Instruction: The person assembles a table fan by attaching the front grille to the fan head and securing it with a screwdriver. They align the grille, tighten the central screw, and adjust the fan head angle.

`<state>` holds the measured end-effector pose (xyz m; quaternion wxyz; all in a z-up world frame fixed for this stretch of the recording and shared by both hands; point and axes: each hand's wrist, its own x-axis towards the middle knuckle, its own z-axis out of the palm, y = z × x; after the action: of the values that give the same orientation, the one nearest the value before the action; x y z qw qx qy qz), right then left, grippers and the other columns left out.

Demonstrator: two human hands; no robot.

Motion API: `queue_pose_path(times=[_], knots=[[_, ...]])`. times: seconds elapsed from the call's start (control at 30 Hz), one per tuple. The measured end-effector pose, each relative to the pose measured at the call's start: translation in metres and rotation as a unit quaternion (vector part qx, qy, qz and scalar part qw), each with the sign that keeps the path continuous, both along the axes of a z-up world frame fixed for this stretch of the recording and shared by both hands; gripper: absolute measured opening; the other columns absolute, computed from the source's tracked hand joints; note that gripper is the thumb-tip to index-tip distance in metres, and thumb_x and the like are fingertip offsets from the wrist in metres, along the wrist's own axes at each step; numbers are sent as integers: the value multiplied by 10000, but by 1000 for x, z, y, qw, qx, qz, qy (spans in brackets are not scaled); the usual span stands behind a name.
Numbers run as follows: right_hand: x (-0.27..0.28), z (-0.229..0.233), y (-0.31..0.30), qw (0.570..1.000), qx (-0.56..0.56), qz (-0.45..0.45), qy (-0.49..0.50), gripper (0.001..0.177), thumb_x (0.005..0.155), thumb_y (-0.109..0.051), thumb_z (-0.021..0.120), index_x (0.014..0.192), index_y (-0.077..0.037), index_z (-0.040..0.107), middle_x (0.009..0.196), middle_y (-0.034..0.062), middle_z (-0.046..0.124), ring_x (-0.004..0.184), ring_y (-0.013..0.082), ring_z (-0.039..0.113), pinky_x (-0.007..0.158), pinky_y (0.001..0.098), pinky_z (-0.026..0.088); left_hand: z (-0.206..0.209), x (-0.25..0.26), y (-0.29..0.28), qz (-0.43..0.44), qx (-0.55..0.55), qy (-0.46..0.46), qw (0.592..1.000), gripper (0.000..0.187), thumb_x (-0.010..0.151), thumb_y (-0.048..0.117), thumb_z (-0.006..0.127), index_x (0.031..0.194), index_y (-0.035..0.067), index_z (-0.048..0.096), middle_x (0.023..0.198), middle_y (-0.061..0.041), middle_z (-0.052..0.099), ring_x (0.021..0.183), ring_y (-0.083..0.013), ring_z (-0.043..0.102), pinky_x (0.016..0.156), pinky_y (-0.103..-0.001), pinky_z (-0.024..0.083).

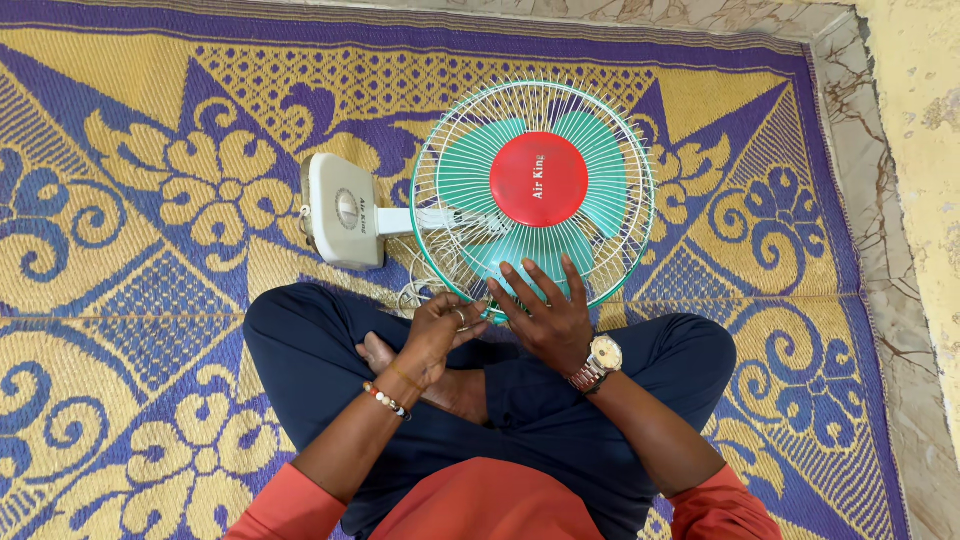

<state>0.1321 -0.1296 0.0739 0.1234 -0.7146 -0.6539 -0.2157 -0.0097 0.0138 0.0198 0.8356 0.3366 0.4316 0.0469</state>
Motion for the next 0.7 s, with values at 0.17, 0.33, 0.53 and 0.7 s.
queue_pose_path(times=[0.17,0.33,0.53,0.7], knots=[[1,-2,-1,1000,-9,5,4,570,922,-385,761,1458,-246,622,1565,-9,493,1485,236,370,1235,595,271,1,0,0,27,1,-14,1000,133,894,17,711,969,-53,625,975,-149,713,905,-220,739,848,-339,658],[4,1,1,1000,-11,11,16,580,911,-371,772,1453,-239,616,1560,-2,493,1481,231,374,1240,594,249,9,3,0,40,3,-15,999,125,901,-4,683,987,-80,633,999,-169,713,914,-235,740,839,-335,656],[3,4,2,1000,-6,19,16,596,896,-374,781,1450,-226,614,1564,10,488,1478,235,370,1236,595,244,-2,-1,16,-36,20,-24,999,134,921,3,624,1009,-98,618,1027,-169,736,937,-247,761,847,-342,658],[3,6,1,1000,-14,13,0,621,865,-310,792,1452,-226,608,1558,11,491,1471,246,376,1237,600,250,-31,-5,46,74,121,-41,989,325,919,-44,415,1124,-110,659,977,-184,739,871,-283,768,807,-354,669]])
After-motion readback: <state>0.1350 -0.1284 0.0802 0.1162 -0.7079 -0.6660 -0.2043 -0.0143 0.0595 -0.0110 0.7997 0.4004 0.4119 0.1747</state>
